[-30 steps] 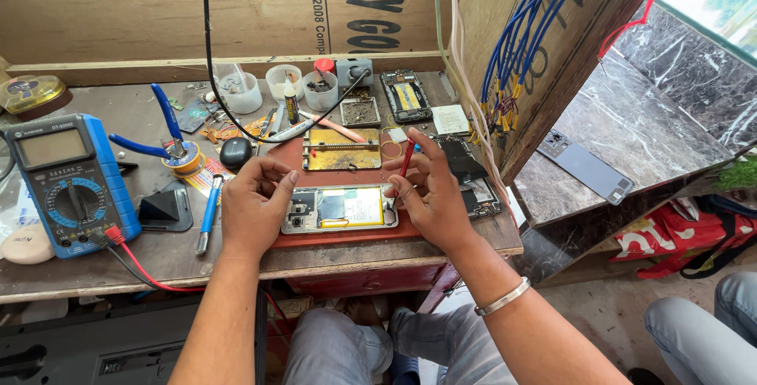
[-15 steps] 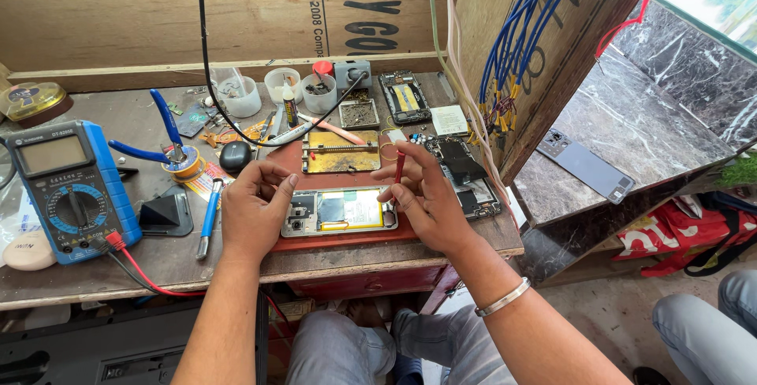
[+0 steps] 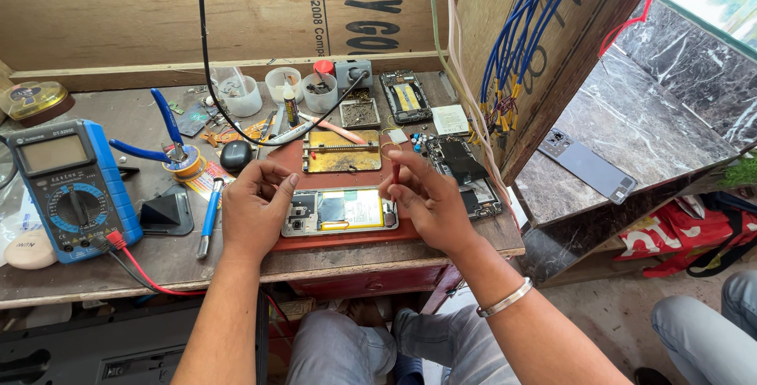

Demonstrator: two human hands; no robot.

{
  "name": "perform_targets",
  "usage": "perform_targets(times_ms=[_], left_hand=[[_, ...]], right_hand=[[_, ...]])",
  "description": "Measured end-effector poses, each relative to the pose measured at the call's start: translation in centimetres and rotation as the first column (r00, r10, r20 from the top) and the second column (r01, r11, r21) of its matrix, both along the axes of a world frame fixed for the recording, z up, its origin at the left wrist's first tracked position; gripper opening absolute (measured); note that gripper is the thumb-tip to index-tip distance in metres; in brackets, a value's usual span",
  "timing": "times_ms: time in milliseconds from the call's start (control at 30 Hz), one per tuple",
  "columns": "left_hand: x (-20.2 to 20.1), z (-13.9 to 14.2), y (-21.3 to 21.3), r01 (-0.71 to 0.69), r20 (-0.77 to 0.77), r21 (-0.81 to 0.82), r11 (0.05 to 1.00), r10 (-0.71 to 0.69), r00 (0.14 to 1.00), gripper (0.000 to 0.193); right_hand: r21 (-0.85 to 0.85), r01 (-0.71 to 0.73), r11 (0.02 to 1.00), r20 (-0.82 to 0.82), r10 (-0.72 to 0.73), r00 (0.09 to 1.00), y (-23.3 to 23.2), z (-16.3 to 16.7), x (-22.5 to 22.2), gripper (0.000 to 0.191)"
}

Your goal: The person removes the back cover of a smartphone and places it aside. They then use a multimeter probe to test points on the phone's motherboard and battery area, moving the probe across several locations while holding the phone steady with the other hand.

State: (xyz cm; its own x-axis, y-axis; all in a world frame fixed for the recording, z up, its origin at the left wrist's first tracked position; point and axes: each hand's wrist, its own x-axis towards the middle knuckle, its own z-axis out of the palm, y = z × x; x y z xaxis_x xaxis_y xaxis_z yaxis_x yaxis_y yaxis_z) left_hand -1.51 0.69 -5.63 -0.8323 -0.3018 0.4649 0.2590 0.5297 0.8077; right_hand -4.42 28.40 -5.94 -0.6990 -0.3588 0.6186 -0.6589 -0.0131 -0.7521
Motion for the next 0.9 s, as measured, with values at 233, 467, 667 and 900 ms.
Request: perform_targets(times_ms=[233,467,667,900], left_hand=[[-0.05,0.02,0.01,0.017,-0.033,0.001,1.0,-0.017,0.999,0.014],[-0.12,-0.12,-0.1,0.019,-0.035,-0.002,1.0,-0.019,0.999,0.014],[-0.15,-0.14,-0.05,0.016,-0.02,0.005,1.0,-0.016,1.0,0.014],[-0.17,-0.13,-0.01,0.031,-0.053,0.001,1.0,-0.031,0.998,0.015]], right_hand=[[0.074,0.224,0.972,-0.363,-0.183,0.913,-0.39,0.44,-0.24,0.057],[-0.11,-0.035,0.993,-0.02,0.033,0.999,0.04,-0.48,-0.16,0.044],[-0.018,0.214,0.977,-0.185,-0.214,0.959,-0.39,-0.29,-0.55,0.055],[-0.032,0.161,0.987,-0.151,-0.164,0.975,-0.19,0.16,-0.29,0.049]])
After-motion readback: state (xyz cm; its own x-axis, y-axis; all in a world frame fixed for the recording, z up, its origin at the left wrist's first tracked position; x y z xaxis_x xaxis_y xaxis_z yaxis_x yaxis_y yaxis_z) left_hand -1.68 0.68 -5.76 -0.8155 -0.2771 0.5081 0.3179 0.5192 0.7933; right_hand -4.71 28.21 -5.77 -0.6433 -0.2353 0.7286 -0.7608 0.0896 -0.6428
